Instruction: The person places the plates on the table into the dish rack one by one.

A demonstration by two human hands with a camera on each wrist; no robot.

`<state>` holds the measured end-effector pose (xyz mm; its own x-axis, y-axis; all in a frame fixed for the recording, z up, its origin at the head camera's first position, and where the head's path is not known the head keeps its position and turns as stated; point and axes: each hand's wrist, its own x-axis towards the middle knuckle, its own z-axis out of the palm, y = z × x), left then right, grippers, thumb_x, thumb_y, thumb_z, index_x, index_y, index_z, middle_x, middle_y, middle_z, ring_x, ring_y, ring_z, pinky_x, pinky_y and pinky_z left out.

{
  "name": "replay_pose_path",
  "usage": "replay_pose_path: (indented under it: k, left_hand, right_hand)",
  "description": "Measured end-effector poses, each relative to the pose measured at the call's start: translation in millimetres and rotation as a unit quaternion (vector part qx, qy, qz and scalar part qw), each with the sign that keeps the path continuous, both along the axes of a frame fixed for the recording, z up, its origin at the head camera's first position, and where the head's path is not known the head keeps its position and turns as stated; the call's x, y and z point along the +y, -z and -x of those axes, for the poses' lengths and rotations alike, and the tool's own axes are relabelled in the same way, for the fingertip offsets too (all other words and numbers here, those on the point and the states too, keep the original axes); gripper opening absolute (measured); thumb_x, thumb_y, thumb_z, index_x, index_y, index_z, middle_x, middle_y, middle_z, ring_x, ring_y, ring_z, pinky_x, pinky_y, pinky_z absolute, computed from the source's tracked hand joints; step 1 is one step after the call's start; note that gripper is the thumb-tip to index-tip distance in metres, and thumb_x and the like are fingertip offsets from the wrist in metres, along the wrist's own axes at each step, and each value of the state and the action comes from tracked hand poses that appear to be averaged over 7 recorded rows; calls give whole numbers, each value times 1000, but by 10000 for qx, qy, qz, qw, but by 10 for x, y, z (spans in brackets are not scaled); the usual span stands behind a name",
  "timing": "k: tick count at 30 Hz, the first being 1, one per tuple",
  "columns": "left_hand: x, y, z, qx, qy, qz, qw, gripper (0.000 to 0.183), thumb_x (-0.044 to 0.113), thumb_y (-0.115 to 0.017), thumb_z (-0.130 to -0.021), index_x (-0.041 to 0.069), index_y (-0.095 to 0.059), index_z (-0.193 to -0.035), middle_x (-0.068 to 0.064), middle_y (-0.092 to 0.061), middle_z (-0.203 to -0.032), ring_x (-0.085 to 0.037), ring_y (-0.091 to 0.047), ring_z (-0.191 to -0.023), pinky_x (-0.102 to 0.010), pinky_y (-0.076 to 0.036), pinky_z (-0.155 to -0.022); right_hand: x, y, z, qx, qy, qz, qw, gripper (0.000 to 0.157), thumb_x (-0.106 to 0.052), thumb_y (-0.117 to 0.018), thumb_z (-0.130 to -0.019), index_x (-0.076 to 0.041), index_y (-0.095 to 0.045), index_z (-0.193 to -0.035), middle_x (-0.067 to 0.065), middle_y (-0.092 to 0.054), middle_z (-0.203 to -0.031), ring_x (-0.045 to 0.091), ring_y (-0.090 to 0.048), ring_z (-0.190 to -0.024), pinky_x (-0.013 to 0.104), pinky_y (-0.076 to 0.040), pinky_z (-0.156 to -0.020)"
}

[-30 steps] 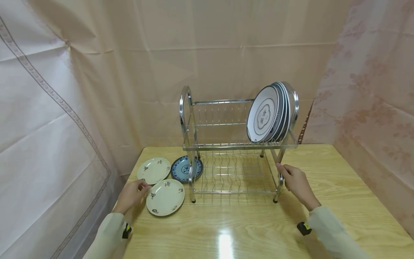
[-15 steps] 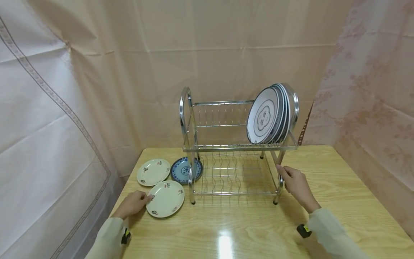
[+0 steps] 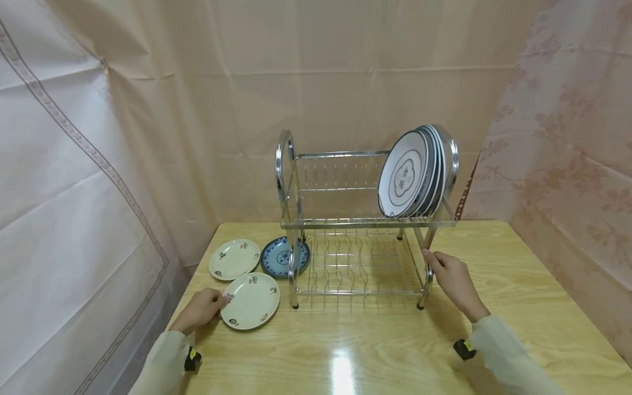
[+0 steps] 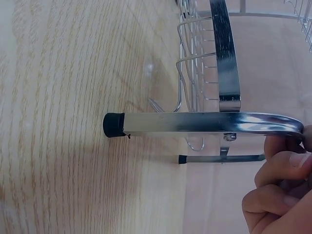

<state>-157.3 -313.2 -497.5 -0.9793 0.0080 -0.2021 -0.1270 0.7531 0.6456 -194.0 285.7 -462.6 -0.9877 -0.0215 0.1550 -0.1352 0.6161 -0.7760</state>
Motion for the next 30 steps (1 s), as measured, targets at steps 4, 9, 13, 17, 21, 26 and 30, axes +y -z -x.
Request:
replay_pose_path:
  k: [4,9,13,17,21,26,30]
  left_hand:
    - [-27,-35,-19,82,-206,-210,9995,36,22,-57,-107,7,-60,-75,-3,-56,-68,-16,-49,-60,-28,-42,-52]
    - [-52,-103,-44,156,-506,-558,9970,35,23,-55,-108,6,-61,-79,-2,-55,-68,-16,-48,-60,-27,-41,-52]
    - [-43,-172,-88,177,-523,-767,9955,35,23,-55,-108,5,-59,-79,-3,-54,-67,-15,-47,-58,-27,-40,-51]
    - [-34,-242,-141,345,-557,-835,9944,36,26,-56,-108,5,-58,-78,-5,-55,-66,-14,-48,-58,-26,-40,-50]
    - [-19,-318,-192,546,-567,-739,9942,39,33,-58,-107,6,-58,-79,-5,-56,-66,-14,-49,-58,-26,-40,-50]
    - [36,-429,-234,617,-490,-939,9925,42,39,-58,-106,5,-59,-82,-4,-54,-64,-15,-49,-57,-26,-40,-50]
    - [112,-499,-249,674,-429,-1184,9897,41,39,-58,-106,4,-62,-86,-3,-54,-64,-14,-48,-56,-26,-39,-49]
  right_hand:
    - [8,-32,7,38,-18,-68,10000,61,-58,-39,-107,-7,-47,-74,0,-34,-57,13,-28,-48,31,-29,-44]
    - [12,-55,3,59,-25,-120,9999,61,-58,-39,-108,-8,-47,-74,-1,-31,-57,13,-25,-48,31,-28,-44]
    - [3,-52,-3,76,6,-114,9999,61,-58,-39,-107,-8,-46,-73,-1,-31,-56,13,-25,-48,31,-27,-44]
    - [-12,-28,-7,103,40,-97,9999,60,-57,-40,-107,-9,-46,-72,-1,-31,-56,12,-25,-47,30,-27,-42]
    - [-23,-15,-18,164,75,-187,9997,59,-56,-40,-108,-10,-45,-71,-1,-31,-55,12,-24,-46,29,-27,-42]
    - [-30,-12,-17,258,150,-368,9989,59,-54,-40,-109,-11,-45,-69,-2,-31,-55,12,-24,-47,29,-27,-43]
    - [-34,-30,-7,364,206,-486,9979,58,-53,-41,-109,-12,-45,-68,-4,-30,-54,12,-24,-47,28,-27,-44]
